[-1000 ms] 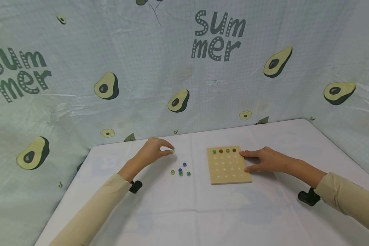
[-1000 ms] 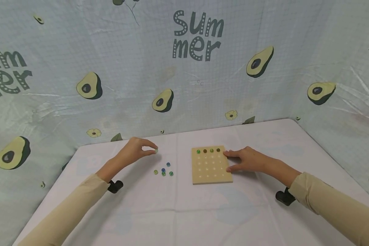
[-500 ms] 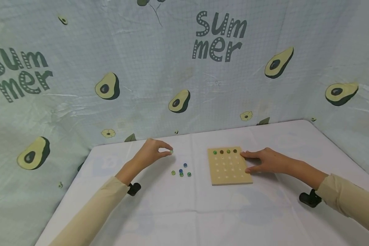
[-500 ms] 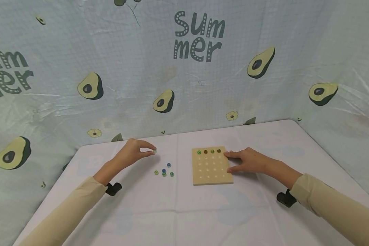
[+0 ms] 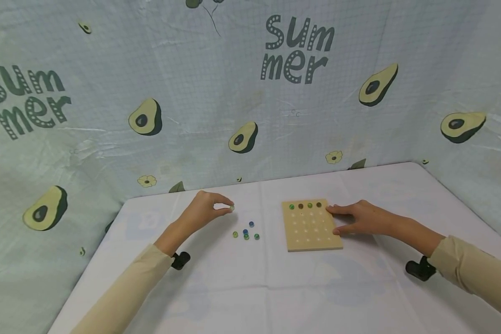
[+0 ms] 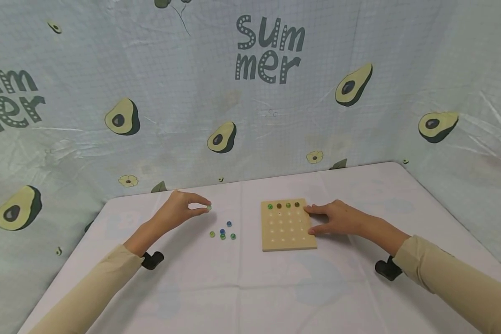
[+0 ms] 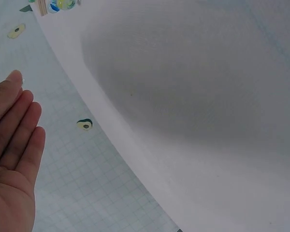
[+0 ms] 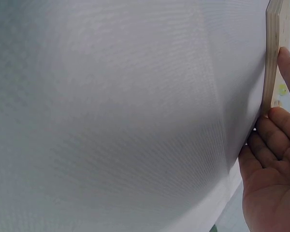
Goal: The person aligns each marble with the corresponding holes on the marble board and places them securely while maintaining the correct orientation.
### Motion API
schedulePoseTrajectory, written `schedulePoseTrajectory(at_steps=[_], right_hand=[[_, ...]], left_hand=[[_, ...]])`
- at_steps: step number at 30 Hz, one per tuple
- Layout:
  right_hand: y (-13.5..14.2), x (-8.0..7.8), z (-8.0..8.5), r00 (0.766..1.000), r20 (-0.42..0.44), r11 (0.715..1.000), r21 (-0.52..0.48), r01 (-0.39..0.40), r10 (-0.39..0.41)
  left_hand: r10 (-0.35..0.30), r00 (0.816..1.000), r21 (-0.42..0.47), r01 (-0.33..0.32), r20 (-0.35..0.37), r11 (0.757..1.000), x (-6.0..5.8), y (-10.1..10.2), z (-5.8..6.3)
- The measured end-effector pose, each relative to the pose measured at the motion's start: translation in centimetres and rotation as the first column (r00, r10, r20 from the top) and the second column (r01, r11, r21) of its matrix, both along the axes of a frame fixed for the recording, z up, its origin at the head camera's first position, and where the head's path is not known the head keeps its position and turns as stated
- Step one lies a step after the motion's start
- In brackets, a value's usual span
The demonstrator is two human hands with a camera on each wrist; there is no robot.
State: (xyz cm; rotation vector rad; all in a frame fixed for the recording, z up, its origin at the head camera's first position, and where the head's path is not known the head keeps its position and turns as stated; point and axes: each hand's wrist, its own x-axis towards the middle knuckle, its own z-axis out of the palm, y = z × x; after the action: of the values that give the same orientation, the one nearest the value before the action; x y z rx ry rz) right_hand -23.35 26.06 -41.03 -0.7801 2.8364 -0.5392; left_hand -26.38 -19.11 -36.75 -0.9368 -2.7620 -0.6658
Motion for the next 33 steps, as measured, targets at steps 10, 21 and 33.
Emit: schedulePoseTrajectory(at_steps=[10, 21, 33], right_hand=[[0.0, 0.1, 0.2, 1.000, -0.002, 1.000, 0.001, -0.001, 0.001], [-0.1, 0.0, 0.3, 1.000, -0.013, 1.000, 0.006, -0.011, 0.011], [-0.2, 0.1, 0.5, 1.000, -0.008, 1.000, 0.006, -0.009, 0.009]], left_hand=[[-0.047, 0.998, -0.001, 0.046, -0.029, 0.999, 0.6, 0.7, 0.3], [-0.090, 0.995, -0.016, 0.089, -0.053, 0.996, 0.9, 2.0, 0.6], [-0.158, 0.984, -0.003, 0.158, -0.082, 0.987, 1.1, 3.1, 0.5]])
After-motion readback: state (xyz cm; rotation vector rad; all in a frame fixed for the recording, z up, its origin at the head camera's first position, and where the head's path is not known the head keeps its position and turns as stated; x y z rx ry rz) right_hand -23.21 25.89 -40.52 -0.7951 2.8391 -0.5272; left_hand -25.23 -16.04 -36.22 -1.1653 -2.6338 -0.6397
